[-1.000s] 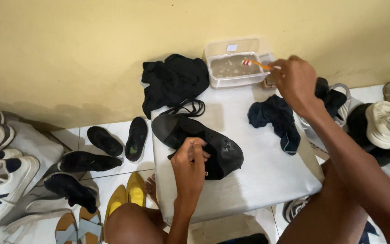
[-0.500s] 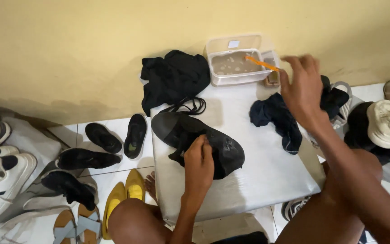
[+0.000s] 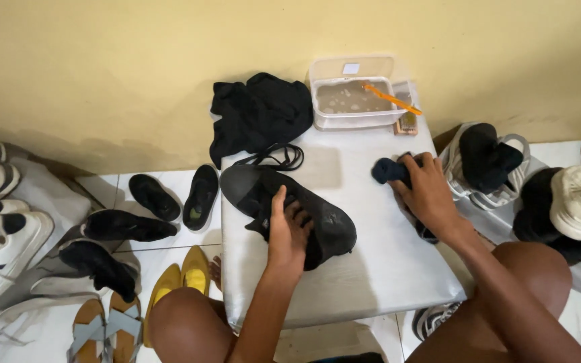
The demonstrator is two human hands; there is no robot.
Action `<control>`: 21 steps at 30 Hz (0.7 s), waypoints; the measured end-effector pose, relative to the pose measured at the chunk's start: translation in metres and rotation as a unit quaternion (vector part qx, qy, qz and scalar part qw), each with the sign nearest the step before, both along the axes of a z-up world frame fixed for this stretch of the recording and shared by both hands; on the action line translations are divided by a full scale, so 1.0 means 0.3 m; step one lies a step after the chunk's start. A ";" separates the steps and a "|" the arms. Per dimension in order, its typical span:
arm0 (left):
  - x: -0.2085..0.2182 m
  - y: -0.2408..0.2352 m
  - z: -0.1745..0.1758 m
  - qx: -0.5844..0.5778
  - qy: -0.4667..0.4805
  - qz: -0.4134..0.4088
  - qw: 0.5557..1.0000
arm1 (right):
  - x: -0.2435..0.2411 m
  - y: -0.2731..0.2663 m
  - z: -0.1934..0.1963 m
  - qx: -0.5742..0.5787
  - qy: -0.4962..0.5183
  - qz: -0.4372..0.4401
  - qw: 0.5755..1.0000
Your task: The person cleans a black shoe using a toothbrush and water from a plastic container. They scrub the shoe's surface and then wipe it with a dark cloth.
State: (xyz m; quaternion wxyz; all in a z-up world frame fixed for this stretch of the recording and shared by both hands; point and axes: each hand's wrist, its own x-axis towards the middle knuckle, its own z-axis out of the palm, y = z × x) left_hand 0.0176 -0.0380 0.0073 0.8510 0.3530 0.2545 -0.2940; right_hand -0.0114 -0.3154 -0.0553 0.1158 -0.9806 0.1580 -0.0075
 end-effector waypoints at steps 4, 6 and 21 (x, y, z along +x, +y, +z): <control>0.012 -0.011 -0.115 0.040 -0.036 0.066 0.996 | -0.032 -0.005 0.019 0.092 -0.061 -0.002 0.994; -0.002 0.005 -0.181 0.052 -0.148 0.019 0.987 | -0.048 0.012 0.066 0.226 -0.070 -0.083 0.968; 0.115 -0.076 -0.201 0.002 -0.007 0.147 0.989 | -0.118 0.305 0.212 0.458 -0.028 0.046 0.887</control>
